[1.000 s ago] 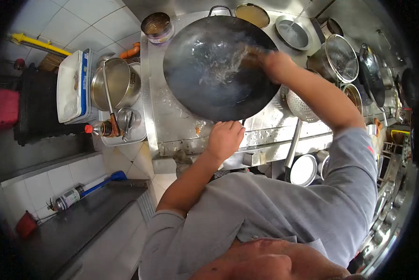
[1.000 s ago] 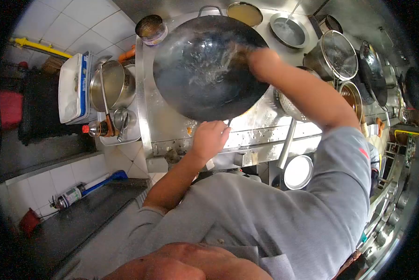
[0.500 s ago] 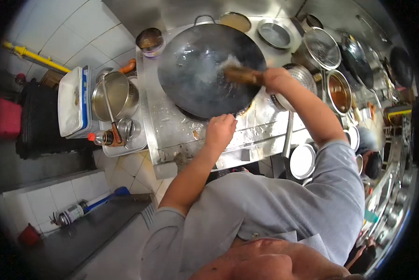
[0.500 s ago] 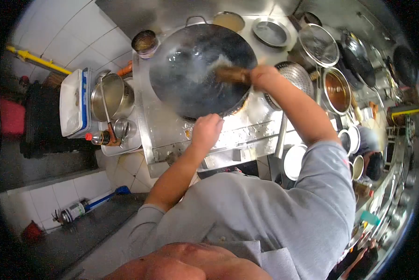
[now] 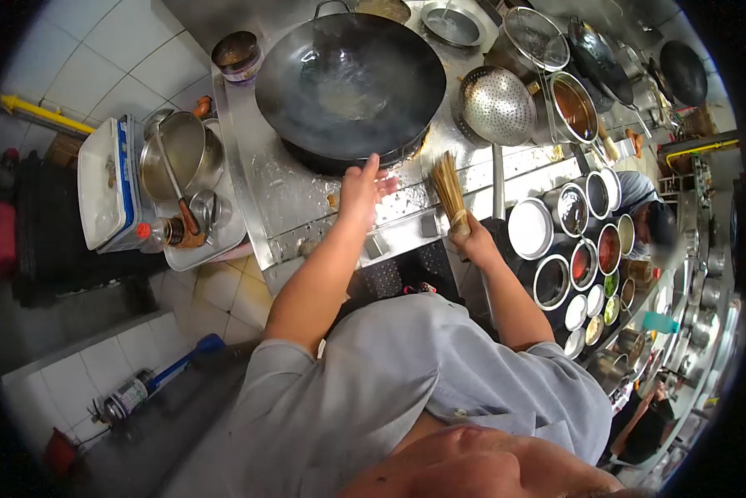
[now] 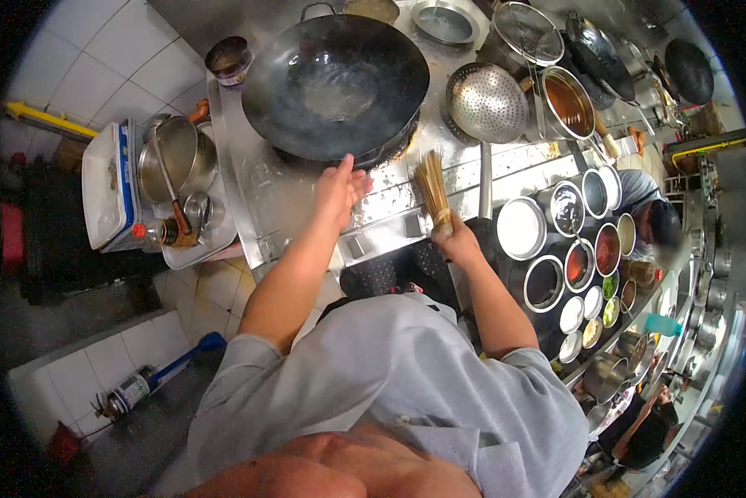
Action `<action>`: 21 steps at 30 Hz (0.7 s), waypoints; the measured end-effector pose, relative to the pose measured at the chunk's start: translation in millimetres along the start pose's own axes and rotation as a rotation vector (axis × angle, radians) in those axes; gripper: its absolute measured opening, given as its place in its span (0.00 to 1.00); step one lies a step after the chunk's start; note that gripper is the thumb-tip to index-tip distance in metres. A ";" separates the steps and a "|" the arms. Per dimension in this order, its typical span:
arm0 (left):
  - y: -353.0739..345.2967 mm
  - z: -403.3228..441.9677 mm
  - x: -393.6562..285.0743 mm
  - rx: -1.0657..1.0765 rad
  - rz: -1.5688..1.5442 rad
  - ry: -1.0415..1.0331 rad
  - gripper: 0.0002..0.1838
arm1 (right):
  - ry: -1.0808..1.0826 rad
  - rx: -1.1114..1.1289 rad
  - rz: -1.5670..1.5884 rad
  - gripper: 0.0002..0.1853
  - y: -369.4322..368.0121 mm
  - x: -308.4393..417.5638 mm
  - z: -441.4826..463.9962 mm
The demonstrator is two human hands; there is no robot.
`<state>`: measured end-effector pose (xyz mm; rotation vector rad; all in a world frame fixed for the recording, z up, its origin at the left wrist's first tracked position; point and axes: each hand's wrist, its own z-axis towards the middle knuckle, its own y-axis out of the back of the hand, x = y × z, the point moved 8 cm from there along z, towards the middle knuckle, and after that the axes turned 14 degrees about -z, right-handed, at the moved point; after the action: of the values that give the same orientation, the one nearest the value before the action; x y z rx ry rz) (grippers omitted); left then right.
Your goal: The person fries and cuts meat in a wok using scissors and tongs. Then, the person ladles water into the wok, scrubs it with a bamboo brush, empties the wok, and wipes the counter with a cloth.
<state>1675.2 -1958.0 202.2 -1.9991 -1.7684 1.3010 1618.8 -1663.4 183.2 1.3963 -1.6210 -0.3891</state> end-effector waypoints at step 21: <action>-32.7 -134.8 -18.1 -0.178 0.141 -0.466 0.09 | 0.589 -0.355 -0.398 0.44 213.3 184.3 122.1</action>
<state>1745.9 -1910.2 313.1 -2.0675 -2.0270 1.8365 1407.7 -1803.1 357.3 1.3828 -0.7565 -0.4190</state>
